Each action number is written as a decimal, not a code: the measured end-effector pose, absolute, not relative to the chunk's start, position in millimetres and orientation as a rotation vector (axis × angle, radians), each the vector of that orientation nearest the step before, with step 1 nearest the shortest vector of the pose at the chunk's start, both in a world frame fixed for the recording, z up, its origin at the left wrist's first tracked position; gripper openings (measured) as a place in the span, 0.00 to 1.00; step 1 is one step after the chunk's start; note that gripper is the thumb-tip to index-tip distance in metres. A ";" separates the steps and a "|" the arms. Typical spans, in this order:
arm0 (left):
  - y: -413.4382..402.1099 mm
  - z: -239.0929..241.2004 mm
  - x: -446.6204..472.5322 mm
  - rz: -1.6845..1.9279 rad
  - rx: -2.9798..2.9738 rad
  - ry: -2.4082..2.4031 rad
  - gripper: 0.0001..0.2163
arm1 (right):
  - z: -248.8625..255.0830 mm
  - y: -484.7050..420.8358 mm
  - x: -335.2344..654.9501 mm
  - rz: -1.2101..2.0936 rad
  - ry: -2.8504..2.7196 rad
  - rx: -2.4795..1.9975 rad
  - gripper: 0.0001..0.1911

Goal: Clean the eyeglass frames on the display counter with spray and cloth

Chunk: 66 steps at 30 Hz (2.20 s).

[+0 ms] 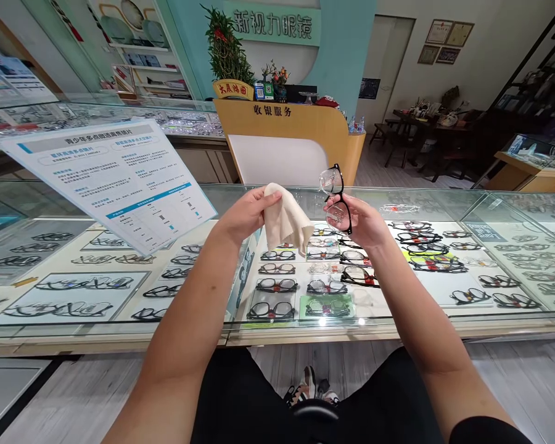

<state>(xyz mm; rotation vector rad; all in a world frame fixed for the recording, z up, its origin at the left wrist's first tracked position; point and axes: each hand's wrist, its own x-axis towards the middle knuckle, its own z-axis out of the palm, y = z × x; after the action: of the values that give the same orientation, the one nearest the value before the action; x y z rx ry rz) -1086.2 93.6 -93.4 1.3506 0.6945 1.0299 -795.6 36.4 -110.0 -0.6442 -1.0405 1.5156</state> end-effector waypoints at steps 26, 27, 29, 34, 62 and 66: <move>92.3 -106.4 -1071.6 1.035 1.221 0.516 0.24 | -102.7 22.2 -802.4 1.454 -1.017 -0.456 0.15; 92.1 -106.6 -1071.4 1.025 1.230 0.509 0.25 | -103.3 22.2 -803.7 1.462 -1.025 -0.455 0.15; 91.4 -107.1 -1070.6 1.002 1.241 0.493 0.27 | -104.3 22.0 -806.0 1.472 -1.040 -0.450 0.16; 90.2 -109.8 -1065.5 0.983 1.255 0.481 0.29 | -103.7 19.2 -807.4 1.480 -1.005 -0.421 0.19; 83.4 -106.9 -1063.0 1.018 1.258 0.495 0.28 | -102.7 20.4 -801.7 1.439 -0.946 -0.398 0.14; 80.1 -107.8 -1060.2 0.976 1.287 0.436 0.29 | -106.4 22.7 -802.7 1.469 -0.905 -0.363 0.12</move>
<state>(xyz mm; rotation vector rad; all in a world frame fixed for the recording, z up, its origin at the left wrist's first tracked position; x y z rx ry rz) -1060.2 80.1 -107.8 1.2866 0.4362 0.9759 -802.7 22.7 -106.4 -0.3633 -0.9053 1.4694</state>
